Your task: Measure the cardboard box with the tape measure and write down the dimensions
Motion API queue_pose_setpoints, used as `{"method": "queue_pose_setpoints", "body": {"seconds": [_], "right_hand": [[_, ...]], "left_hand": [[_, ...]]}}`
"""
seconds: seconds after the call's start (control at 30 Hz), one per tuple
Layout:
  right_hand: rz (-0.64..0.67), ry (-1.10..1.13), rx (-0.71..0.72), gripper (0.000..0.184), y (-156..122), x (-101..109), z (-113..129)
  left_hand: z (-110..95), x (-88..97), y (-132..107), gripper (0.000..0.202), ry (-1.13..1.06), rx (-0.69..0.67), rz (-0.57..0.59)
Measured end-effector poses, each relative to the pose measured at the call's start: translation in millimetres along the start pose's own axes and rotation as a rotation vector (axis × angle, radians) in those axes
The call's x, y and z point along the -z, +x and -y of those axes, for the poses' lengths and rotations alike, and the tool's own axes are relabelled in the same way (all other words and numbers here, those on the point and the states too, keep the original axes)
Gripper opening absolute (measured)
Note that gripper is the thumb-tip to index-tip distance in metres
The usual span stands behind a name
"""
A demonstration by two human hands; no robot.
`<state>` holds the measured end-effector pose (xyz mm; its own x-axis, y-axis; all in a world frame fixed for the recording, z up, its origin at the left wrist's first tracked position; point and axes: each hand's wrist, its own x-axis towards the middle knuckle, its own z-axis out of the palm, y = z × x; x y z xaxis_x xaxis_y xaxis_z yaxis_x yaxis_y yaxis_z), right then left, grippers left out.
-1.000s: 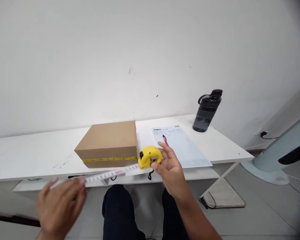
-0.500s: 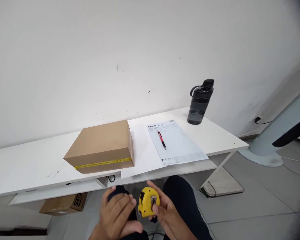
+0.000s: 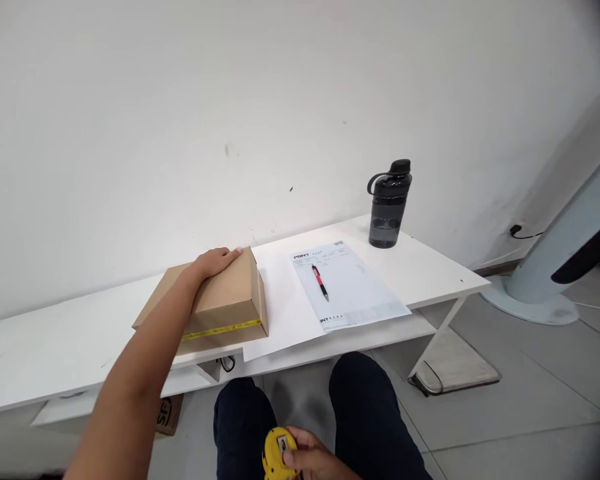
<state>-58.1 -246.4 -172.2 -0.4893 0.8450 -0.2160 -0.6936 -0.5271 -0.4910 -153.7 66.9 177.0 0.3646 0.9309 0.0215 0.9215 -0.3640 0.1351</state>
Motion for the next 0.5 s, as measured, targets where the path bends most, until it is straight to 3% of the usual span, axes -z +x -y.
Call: {"method": "queue_pose_setpoints", "body": {"seconds": [0.2,0.5], "right_hand": [[-0.154,0.049,0.144,0.064,-5,-5,13],[-0.211,0.062,0.119,0.064,-6,-1,7]], "left_hand": [[-3,-4.2,-1,0.073,0.036,0.045,-0.033],[-9,8.2,-25,0.055,0.068,0.013,-0.151]]}}
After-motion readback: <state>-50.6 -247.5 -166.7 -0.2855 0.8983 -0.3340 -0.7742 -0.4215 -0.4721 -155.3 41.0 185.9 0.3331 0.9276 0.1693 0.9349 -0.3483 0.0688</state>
